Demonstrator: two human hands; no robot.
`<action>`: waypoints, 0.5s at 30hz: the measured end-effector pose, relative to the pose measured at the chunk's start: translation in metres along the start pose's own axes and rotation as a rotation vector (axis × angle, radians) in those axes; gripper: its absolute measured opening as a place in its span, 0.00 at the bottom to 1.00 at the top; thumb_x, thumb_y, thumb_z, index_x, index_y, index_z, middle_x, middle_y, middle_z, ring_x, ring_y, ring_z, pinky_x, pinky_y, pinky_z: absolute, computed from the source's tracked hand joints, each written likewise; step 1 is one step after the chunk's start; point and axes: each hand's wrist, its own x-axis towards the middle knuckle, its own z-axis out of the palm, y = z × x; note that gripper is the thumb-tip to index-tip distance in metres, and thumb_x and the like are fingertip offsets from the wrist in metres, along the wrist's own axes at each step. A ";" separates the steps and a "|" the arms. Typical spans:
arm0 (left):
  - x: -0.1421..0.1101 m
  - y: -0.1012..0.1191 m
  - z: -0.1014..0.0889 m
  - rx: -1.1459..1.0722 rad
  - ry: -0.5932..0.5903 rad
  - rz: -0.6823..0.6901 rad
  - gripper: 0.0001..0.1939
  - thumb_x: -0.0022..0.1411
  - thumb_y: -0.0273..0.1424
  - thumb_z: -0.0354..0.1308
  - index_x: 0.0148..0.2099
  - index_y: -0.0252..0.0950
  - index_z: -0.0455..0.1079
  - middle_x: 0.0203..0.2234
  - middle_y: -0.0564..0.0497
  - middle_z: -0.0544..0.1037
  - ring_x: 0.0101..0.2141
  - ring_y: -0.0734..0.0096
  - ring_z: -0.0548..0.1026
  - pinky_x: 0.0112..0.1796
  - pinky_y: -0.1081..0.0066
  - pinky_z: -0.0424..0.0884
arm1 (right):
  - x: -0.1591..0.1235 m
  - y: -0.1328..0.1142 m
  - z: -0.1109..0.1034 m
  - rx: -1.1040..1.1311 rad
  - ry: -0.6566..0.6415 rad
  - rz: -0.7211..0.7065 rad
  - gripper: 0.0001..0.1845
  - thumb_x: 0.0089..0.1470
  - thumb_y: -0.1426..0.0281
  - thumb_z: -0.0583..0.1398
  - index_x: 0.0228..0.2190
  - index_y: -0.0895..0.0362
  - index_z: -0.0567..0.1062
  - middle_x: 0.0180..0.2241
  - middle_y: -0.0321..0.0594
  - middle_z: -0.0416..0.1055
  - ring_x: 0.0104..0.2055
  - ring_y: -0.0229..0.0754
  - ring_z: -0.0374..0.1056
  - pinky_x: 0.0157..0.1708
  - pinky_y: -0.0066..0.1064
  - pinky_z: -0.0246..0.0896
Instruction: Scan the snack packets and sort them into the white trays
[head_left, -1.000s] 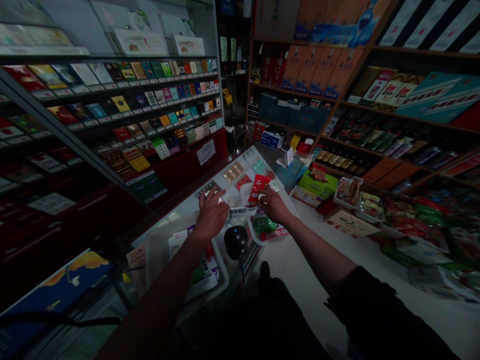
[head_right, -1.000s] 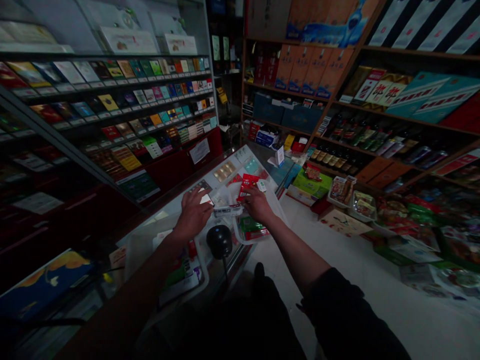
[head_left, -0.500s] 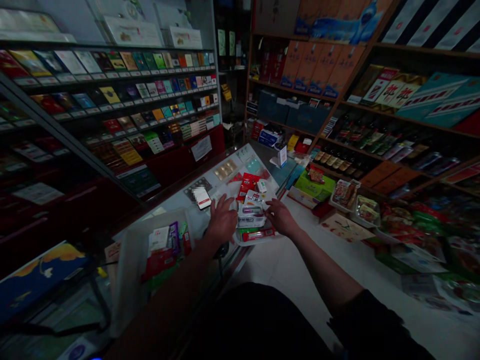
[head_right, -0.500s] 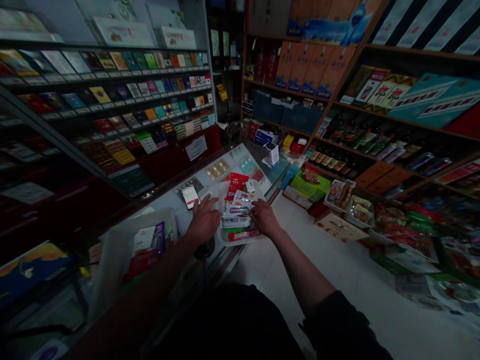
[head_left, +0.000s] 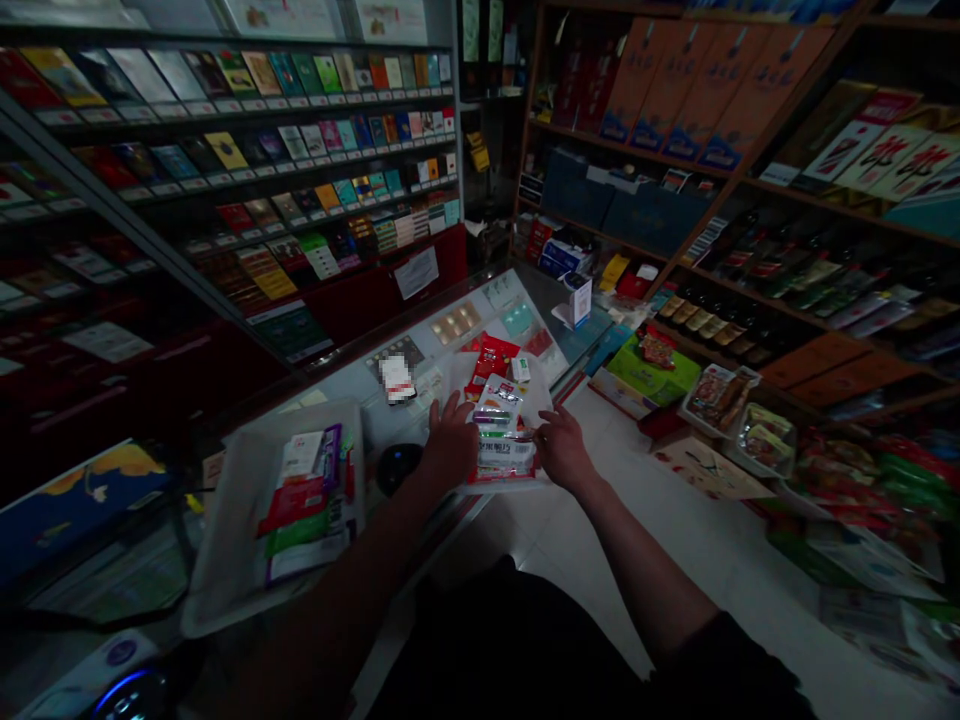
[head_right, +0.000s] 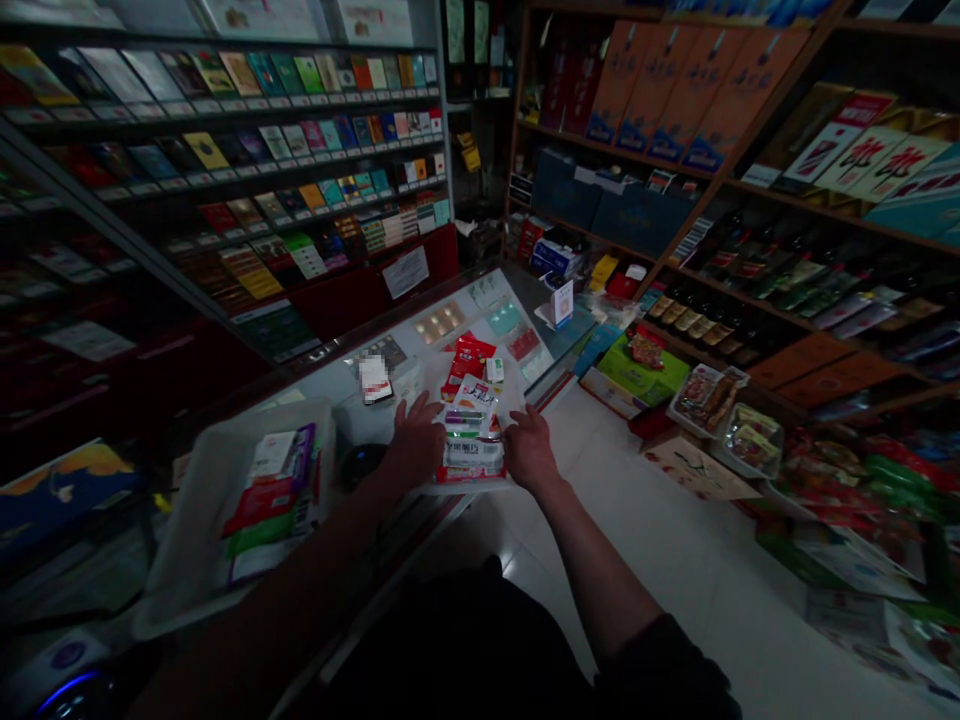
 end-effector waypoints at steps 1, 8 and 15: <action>0.002 0.001 0.000 0.000 -0.005 -0.011 0.11 0.66 0.29 0.54 0.37 0.36 0.78 0.61 0.42 0.71 0.70 0.44 0.55 0.67 0.35 0.43 | 0.001 0.003 0.002 -0.003 -0.004 0.009 0.13 0.62 0.73 0.58 0.37 0.61 0.83 0.58 0.54 0.73 0.68 0.58 0.57 0.69 0.54 0.50; 0.003 0.007 -0.001 -0.012 -0.009 -0.086 0.11 0.68 0.30 0.53 0.42 0.37 0.77 0.65 0.44 0.66 0.71 0.46 0.52 0.67 0.37 0.44 | 0.007 0.020 0.016 -0.005 0.003 -0.027 0.12 0.60 0.73 0.58 0.37 0.59 0.83 0.58 0.54 0.72 0.67 0.56 0.58 0.67 0.56 0.50; -0.017 0.013 -0.023 -0.062 0.042 -0.047 0.07 0.66 0.30 0.56 0.41 0.38 0.77 0.65 0.44 0.67 0.70 0.46 0.54 0.67 0.37 0.47 | 0.004 0.013 0.007 0.038 0.124 -0.080 0.10 0.58 0.72 0.60 0.34 0.58 0.83 0.53 0.54 0.76 0.61 0.55 0.66 0.66 0.56 0.54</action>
